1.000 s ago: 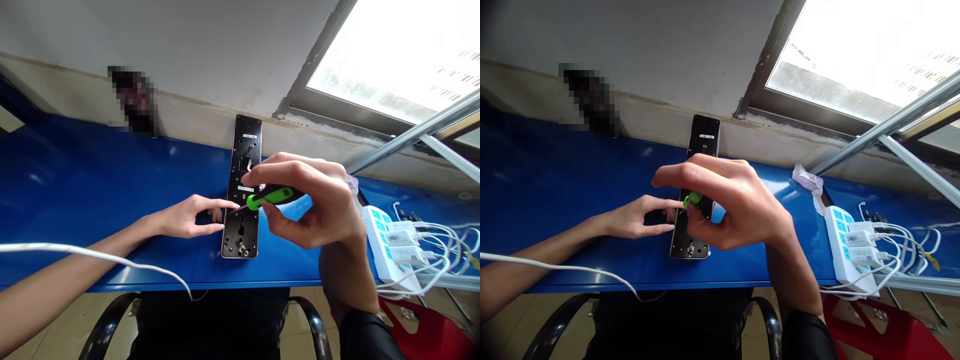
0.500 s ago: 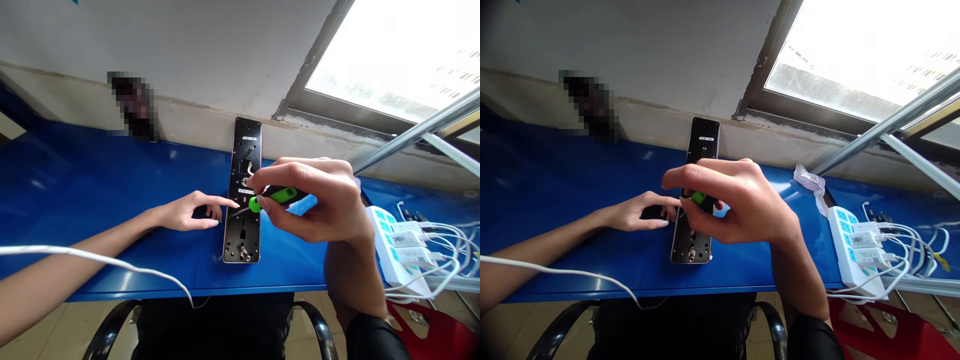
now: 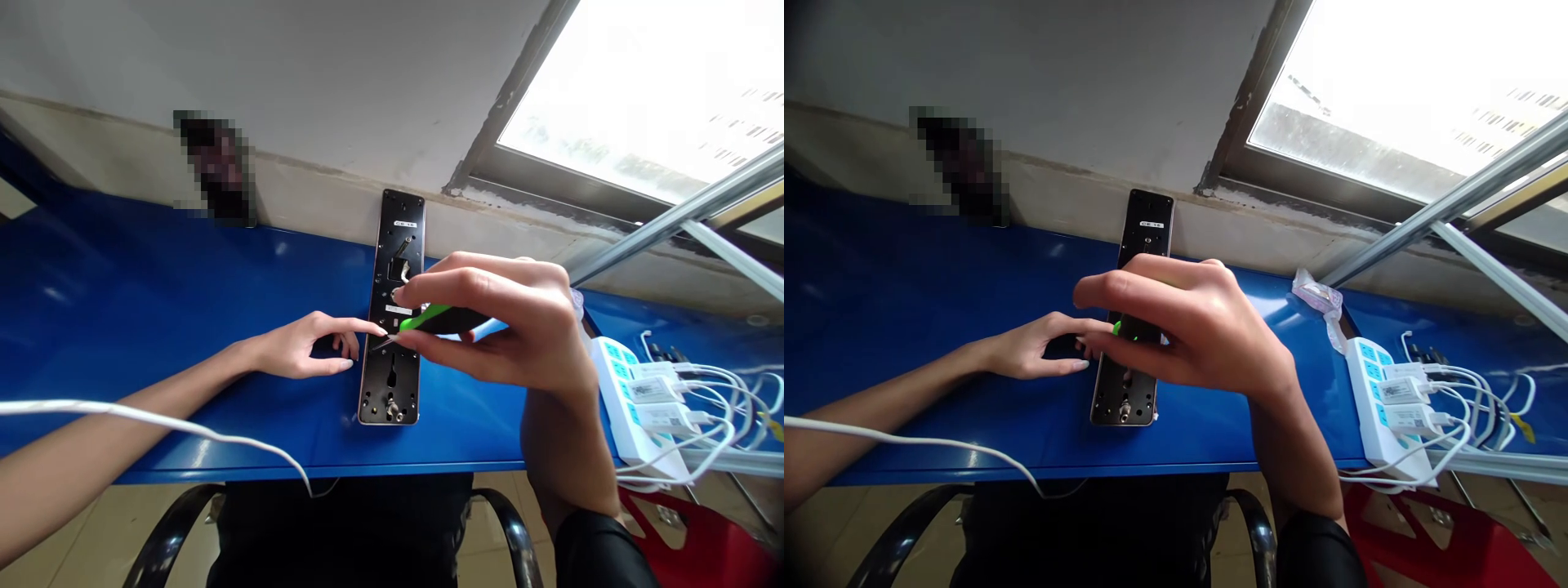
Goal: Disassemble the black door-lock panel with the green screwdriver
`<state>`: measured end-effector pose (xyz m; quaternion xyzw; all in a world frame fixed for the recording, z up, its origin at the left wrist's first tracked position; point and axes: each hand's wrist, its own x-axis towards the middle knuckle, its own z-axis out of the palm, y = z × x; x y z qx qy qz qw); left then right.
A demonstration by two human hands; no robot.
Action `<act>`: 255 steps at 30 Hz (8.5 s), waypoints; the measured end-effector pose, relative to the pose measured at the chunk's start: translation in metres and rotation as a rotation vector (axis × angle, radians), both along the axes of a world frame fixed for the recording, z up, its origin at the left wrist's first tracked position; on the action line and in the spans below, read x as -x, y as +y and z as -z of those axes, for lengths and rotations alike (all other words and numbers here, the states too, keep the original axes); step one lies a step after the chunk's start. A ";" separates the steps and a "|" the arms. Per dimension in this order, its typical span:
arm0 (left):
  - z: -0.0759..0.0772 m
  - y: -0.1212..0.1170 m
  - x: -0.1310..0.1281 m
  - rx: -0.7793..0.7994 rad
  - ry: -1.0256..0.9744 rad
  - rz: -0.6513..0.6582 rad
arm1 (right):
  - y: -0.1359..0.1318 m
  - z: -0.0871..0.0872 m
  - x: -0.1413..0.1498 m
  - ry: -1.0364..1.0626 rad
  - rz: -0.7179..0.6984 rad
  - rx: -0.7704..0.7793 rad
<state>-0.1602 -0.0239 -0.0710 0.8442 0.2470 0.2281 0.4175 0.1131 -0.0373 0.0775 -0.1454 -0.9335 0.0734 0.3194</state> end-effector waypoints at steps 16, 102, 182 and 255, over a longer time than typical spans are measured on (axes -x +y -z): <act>-0.003 -0.003 -0.001 0.031 -0.039 -0.008 | 0.002 0.006 -0.002 0.036 0.019 0.057; 0.006 0.010 0.011 -0.162 -0.020 -0.013 | 0.006 0.005 -0.002 0.065 -0.044 0.057; 0.018 0.011 0.005 -0.644 0.139 -0.099 | 0.006 0.012 -0.011 -0.022 0.099 0.084; -0.044 0.073 -0.217 -0.322 0.591 0.326 | 0.025 -0.045 -0.161 -0.296 0.317 0.332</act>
